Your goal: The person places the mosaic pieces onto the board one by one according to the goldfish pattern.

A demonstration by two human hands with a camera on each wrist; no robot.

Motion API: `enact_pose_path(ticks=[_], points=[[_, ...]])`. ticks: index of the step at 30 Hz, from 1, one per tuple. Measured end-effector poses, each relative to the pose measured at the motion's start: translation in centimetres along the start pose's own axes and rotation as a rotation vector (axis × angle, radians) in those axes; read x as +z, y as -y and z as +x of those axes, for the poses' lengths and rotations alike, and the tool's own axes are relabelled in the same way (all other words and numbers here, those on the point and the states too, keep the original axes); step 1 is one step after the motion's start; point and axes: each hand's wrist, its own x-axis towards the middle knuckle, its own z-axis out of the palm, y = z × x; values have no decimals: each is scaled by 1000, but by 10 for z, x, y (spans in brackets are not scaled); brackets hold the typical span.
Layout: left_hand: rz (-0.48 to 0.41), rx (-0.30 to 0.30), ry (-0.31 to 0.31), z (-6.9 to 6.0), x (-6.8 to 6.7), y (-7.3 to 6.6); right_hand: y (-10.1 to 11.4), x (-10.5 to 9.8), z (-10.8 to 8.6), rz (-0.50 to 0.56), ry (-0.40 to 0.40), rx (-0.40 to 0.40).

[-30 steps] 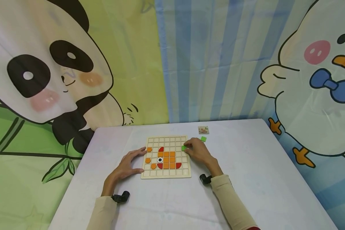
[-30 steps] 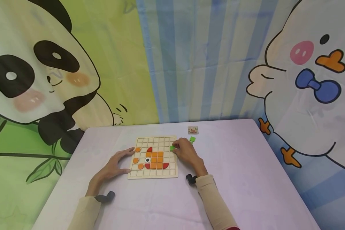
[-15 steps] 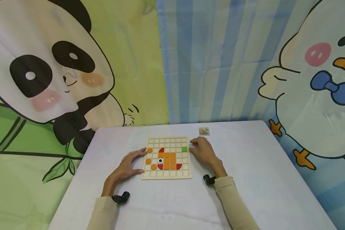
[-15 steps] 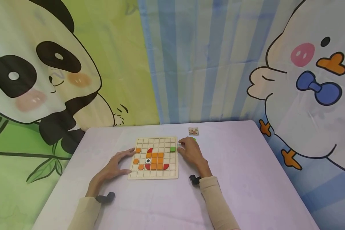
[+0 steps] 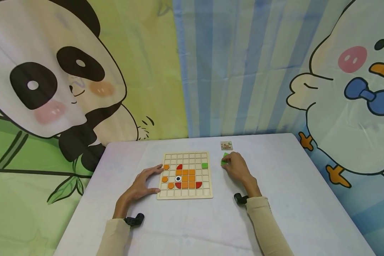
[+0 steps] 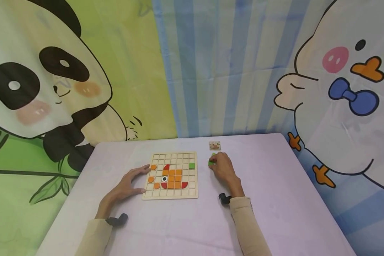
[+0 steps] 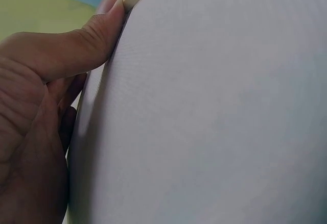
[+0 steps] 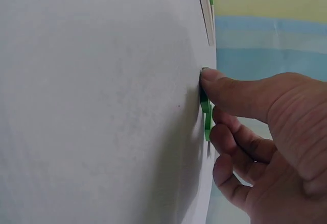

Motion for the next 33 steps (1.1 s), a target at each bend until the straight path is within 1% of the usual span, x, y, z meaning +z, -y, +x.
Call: enact_pose_path(ticks=[3, 8, 13, 17, 24, 28, 33], points=[[-2, -3, 1, 0, 0, 0, 3, -1, -3, 3, 15, 9], [-9, 2, 1, 1, 0, -1, 7, -6, -6, -25, 31, 27], [-13, -2, 4, 1, -2, -1, 9, -6, -6, -18, 48, 19], [-15, 0, 9, 1, -1, 0, 15, -2, -5, 22, 46, -20], [-22, 11, 4, 1, -1, 2, 35, 14, 2, 56, 69, -132], [-19, 2, 4, 0, -1, 1, 46, 24, 7, 76, 93, -168], [-4, 3, -2, 0, -1, -2, 55, 36, 11, 94, 121, -184]])
